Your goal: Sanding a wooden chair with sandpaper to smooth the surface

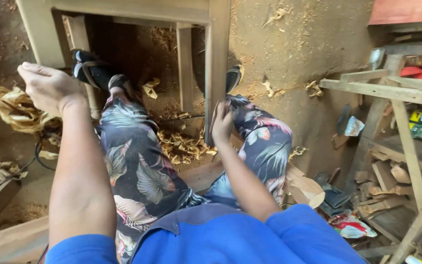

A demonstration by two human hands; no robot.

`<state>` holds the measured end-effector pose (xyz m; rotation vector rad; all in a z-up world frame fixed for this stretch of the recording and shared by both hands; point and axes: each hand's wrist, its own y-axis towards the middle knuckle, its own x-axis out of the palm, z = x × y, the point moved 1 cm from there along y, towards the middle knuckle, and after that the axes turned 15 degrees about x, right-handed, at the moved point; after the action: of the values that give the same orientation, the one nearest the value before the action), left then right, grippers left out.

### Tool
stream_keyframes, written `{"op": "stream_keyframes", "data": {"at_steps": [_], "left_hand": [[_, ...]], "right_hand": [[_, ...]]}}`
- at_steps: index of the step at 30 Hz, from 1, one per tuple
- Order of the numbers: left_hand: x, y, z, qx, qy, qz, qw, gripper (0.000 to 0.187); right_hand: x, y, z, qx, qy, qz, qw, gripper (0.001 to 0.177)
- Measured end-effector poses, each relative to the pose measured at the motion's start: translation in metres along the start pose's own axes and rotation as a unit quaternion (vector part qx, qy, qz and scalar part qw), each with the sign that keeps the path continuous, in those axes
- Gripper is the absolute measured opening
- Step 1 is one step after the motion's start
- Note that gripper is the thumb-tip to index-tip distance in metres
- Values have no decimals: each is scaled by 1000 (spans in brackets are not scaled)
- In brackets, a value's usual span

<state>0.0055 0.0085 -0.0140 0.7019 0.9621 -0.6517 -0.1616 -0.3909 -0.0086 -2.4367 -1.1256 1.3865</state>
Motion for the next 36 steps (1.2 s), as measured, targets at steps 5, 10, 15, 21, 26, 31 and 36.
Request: {"op": "stream_keyframes", "data": {"at_steps": [5,10,15,21,26,31,36], "left_hand": [[-8,0,11,-6,-11,-11,1000,46],[-1,2,2,5,-9,-2,1000,47],[4,-1,-4,18,-17,4,1000,50],[7,3,-7,14,-14,17,1000,49],[7,0,-2,-8,12,-10,1000,48],[6,3,0,-8,-1,-6,1000,49],[13,3,-10,-1,46,-16,999,46]], "right_hand": [[47,114,-164,6,57,54,997,50],[50,157,-203,27,7,20,999,73],[15,48,-80,-150,-24,132,980,36],[1,-28,-24,60,25,163,985,44],[38,80,-159,36,71,123,989,52],[53,146,-212,44,7,61,997,65],[27,74,-142,38,1,55,998,60]]}}
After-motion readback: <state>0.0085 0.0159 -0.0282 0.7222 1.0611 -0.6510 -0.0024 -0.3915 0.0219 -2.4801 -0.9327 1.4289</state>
